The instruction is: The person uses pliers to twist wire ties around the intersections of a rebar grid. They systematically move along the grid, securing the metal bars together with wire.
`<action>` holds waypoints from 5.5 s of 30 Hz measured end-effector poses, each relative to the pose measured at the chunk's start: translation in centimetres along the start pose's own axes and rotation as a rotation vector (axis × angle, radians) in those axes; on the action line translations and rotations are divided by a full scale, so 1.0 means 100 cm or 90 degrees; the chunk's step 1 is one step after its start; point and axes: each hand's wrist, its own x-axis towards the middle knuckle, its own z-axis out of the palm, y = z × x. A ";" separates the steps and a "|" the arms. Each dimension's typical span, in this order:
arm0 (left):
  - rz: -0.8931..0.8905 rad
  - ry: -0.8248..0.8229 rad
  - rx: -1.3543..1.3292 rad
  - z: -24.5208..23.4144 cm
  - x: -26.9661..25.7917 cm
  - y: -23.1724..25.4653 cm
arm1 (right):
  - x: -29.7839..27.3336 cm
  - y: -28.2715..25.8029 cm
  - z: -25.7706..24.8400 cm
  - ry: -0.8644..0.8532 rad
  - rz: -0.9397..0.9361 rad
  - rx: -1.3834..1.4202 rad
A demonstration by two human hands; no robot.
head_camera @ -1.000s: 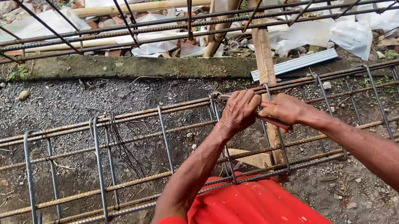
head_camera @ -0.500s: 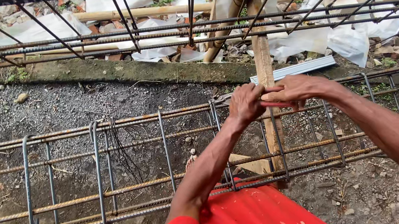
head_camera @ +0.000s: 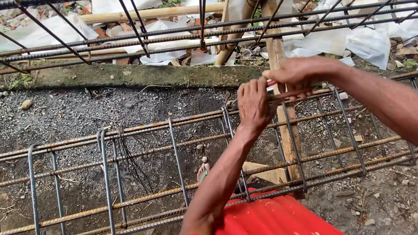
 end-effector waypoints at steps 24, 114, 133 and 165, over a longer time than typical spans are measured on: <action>-0.093 -0.433 -0.579 -0.095 0.076 -0.046 | 0.039 -0.012 -0.023 0.204 -0.064 -0.100; -0.061 -0.672 -0.335 -0.154 -0.070 0.007 | -0.011 0.185 0.173 0.381 -0.254 -0.411; -0.320 -0.530 -0.193 -0.169 -0.142 0.083 | -0.032 0.214 0.247 0.628 -0.642 -0.504; -0.385 0.462 -0.671 -0.290 -0.096 0.057 | -0.107 0.088 0.314 -0.003 -0.575 0.582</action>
